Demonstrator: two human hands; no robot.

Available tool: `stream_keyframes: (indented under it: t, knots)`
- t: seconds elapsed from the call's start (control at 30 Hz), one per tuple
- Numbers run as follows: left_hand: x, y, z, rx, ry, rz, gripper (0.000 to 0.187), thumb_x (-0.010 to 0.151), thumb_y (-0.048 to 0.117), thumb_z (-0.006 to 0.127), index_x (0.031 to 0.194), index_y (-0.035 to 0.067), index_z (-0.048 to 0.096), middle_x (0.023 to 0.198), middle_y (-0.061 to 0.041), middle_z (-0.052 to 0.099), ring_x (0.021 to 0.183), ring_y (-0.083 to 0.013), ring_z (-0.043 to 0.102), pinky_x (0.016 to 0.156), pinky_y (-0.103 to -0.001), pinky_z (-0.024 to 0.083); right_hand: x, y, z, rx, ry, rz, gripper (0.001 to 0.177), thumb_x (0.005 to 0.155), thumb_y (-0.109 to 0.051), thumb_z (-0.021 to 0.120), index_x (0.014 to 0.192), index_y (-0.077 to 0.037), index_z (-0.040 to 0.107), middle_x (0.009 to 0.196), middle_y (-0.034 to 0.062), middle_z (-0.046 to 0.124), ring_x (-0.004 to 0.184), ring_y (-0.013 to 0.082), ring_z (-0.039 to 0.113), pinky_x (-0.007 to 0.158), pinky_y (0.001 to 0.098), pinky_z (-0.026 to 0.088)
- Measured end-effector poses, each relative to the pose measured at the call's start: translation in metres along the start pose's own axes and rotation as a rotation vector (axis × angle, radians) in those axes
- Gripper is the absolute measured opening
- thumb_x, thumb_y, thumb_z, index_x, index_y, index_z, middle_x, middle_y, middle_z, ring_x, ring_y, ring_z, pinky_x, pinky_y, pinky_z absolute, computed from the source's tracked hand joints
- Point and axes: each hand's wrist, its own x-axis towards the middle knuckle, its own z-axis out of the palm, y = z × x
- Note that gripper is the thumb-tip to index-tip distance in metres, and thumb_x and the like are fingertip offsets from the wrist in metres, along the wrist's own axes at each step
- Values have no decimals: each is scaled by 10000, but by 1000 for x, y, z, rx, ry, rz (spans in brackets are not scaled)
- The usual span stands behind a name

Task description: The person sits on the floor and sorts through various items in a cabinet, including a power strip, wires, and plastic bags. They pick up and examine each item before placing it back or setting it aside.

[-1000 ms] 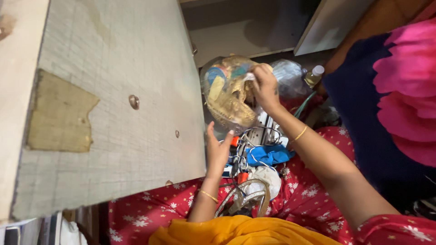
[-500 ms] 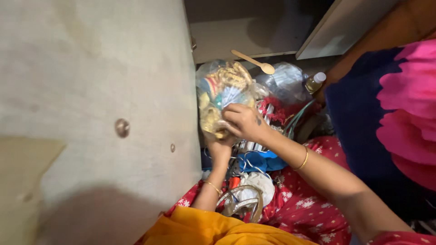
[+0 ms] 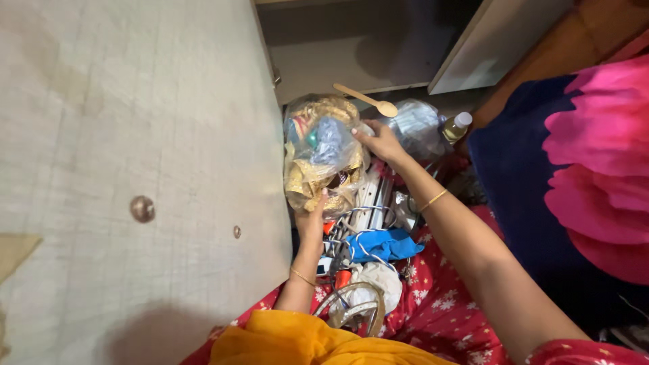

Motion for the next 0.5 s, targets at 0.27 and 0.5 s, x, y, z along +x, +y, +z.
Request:
stream_keyframes:
  t: [0.27,0.5]
  knots:
    - [-3,-30,-13,-34,-11,-116,493,925,247,721,1290,-83,690,1248,-160,705,1045,-226,672,888,-370,549,-33,-105,-21,595,126,6,115,996,-124,608,1079,-91,681,710,-83,539,527,10,408,433,196,291]
    - [-27,-9,14,-542,-326,-391,597,1017,520,399,1436,114,527,1381,-83,640,1213,-262,645,965,-444,564,-66,-183,-87,572,286,-378,197,1139,-200,567,1215,-47,665,734,-115,460,583,-5,346,517,198,250]
